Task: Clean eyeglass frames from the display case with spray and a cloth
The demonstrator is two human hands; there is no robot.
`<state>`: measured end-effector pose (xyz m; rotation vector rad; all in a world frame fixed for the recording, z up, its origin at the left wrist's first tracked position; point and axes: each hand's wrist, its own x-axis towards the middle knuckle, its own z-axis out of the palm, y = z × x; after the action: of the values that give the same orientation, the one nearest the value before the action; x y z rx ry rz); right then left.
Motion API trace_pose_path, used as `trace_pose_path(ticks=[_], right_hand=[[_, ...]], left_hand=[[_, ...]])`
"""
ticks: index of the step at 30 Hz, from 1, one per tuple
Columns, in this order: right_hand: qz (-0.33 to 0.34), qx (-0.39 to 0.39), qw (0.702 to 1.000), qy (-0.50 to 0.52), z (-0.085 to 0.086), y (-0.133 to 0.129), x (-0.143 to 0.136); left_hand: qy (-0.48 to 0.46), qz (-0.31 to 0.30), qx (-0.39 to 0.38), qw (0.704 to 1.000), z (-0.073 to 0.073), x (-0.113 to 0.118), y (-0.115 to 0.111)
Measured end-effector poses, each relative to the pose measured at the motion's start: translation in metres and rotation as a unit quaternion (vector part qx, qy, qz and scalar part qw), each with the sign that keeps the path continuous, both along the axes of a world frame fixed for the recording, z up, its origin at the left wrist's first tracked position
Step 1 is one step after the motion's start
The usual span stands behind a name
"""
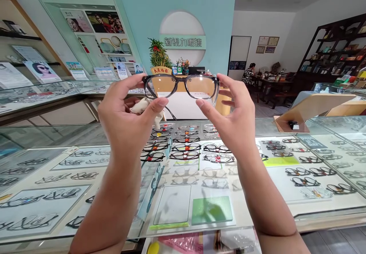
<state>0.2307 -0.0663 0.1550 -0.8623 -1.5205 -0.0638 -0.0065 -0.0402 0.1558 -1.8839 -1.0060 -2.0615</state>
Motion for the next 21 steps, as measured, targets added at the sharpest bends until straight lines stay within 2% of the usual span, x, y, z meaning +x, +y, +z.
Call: trace_pose_path(ticks=[6,14,21], right_hand=[[0.008,-0.025,0.999,-0.032,-0.0017,0.0038,0.0018],[0.020,-0.065,0.998,-0.016,-0.0018,0.0028,-0.0007],[0.027,-0.064,0.997,-0.027,-0.0027,0.0031,0.0010]], left_hand=[[-0.014,0.006,-0.002,1.000,0.0004,0.0016,-0.0034],[0.002,0.034,0.019,0.999,0.0002,0.0007,-0.0043],[0.005,0.031,0.013,0.999,0.0010,0.0001,-0.0038]])
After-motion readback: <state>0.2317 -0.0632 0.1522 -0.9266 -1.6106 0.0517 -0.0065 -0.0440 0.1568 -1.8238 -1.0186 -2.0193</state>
